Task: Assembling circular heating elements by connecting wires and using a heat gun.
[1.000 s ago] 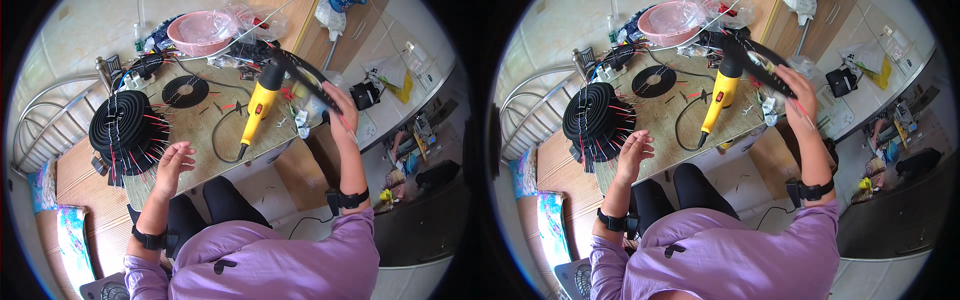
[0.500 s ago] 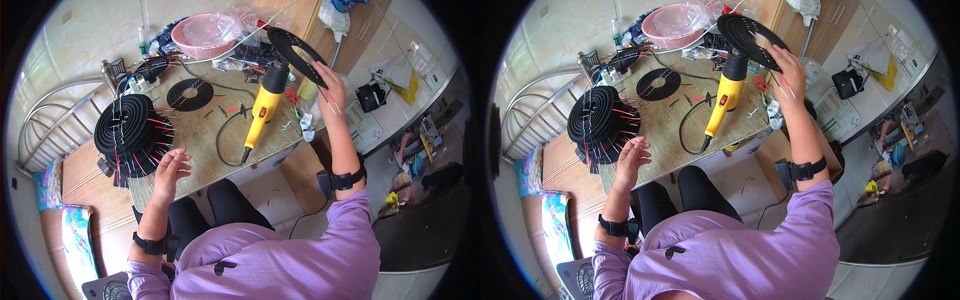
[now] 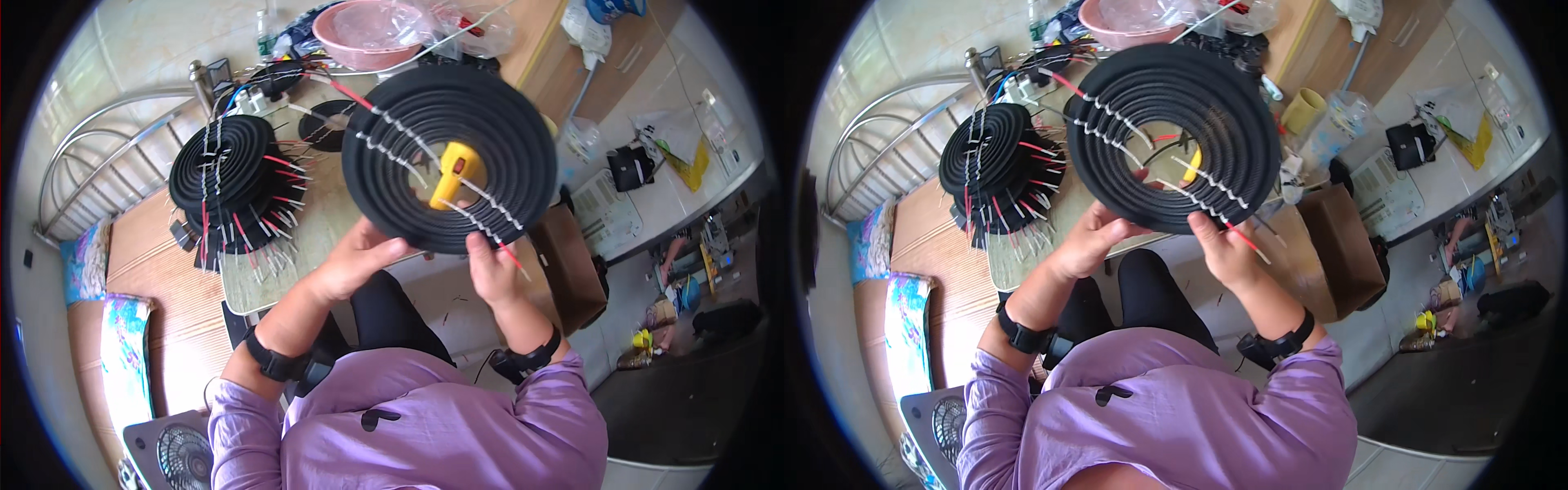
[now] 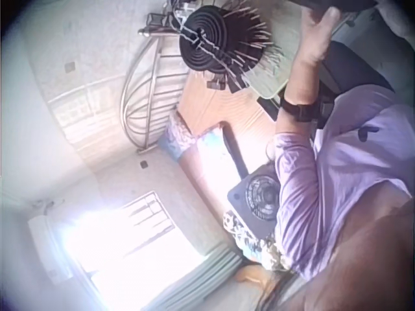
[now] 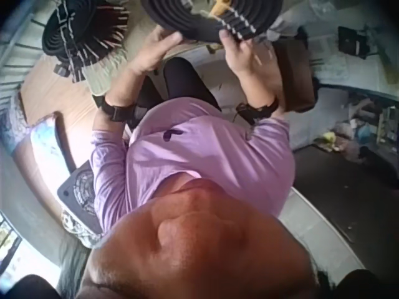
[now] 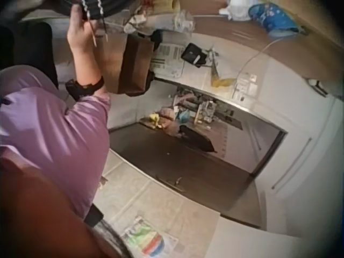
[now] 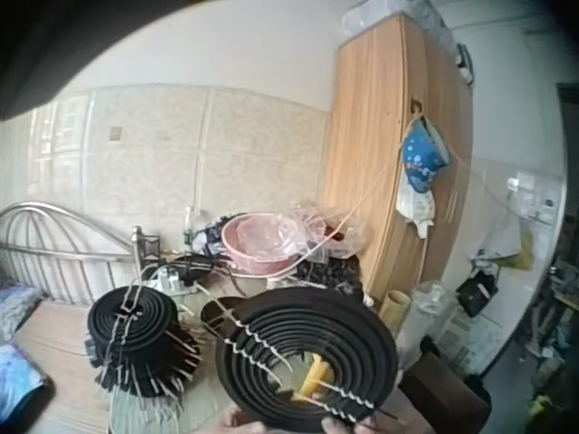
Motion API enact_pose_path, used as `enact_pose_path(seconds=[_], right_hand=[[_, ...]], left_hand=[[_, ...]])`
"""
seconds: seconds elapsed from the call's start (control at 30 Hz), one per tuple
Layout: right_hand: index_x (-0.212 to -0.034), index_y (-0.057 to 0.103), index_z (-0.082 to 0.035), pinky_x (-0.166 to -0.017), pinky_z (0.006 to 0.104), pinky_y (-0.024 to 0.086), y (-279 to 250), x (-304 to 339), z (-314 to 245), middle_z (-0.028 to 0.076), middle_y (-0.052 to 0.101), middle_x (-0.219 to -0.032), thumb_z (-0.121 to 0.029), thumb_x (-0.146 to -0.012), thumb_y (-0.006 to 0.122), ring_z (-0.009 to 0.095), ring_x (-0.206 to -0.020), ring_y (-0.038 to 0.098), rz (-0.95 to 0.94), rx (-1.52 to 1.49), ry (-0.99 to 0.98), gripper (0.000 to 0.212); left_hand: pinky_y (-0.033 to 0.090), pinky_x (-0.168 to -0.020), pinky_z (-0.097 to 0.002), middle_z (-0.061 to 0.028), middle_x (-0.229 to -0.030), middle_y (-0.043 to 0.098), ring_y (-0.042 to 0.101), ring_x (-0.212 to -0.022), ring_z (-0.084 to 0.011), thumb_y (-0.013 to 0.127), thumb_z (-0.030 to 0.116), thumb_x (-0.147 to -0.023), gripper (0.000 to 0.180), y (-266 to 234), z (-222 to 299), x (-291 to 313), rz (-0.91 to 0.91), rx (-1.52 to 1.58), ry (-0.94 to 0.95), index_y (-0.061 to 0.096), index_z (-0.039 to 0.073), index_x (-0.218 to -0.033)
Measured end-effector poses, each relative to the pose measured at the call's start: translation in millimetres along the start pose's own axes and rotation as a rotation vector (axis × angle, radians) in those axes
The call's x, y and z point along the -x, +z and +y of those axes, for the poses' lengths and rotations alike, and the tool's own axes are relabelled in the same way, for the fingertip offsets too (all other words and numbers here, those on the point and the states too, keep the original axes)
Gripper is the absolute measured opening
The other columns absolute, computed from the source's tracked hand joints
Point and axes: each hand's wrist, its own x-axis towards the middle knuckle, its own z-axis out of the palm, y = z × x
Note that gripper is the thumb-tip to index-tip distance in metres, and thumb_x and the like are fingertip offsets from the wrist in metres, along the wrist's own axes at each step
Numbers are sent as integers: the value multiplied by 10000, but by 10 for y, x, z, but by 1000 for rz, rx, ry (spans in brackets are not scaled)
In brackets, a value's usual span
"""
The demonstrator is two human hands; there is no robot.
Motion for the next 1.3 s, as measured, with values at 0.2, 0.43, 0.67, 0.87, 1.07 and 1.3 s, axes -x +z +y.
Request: enact_pose_path(seconds=[0.2, 0.43, 0.67, 0.87, 1.07, 1.3], right_hand=[[-1237, 410, 20, -693, 184, 423, -103, 66, 248, 107, 529, -1137, -206, -803, 627, 114, -929, 503, -407, -1, 225, 535], [-1294, 350, 11, -680, 192, 417, -533, -213, -54, 113, 501, -1188, -321, -725, 697, 127, -939, 491, -214, 117, 194, 745], [-1207, 454, 12, -775, 242, 431, -241, -430, -275, 99, 561, -1095, -183, -760, 667, 157, -902, 545, -534, 111, 276, 533], [-1109, 528, 27, -808, 277, 437, -762, -441, -253, 68, 602, -1012, 21, -782, 581, 131, -875, 565, 90, 92, -16, 331], [-939, 631, 11, -762, 251, 442, -986, -768, -354, 50, 643, -915, -45, -807, 609, 118, -800, 588, 542, 691, -384, 145], [-947, 627, 19, -732, 240, 445, -815, -965, -317, 78, 651, -882, -65, -800, 624, 116, -772, 593, 345, 951, -461, 170]], left_hand=[[478, -774, -292, -63, -1053, 576, 574, -903, -153, 573, 188, -856, 382, -393, 119, 157, 138, 45, -71, 440, 31, -1178], [481, -680, -229, -35, -893, 614, 578, -794, -96, 584, 159, -851, 247, -789, 425, 295, -22, -369, -225, 544, 24, -1054], [456, -702, -210, -19, -853, 610, 563, -778, -77, 573, 112, -852, 217, -609, 407, 162, -169, -403, -56, 557, 23, -1050], [452, -711, -213, -25, -916, 596, 552, -775, -69, 545, 139, -871, 222, -715, 355, 170, 152, -374, 179, 552, 46, -1073], [456, -658, -216, -23, -918, 585, 528, -717, -54, 494, 228, -901, 225, -889, 223, 222, 309, -208, 106, 559, 75, -1052], [454, -642, -214, -19, -897, 584, 523, -694, -50, 496, 232, -900, 212, -899, 141, 250, 334, -212, 67, 570, 77, -1024]])
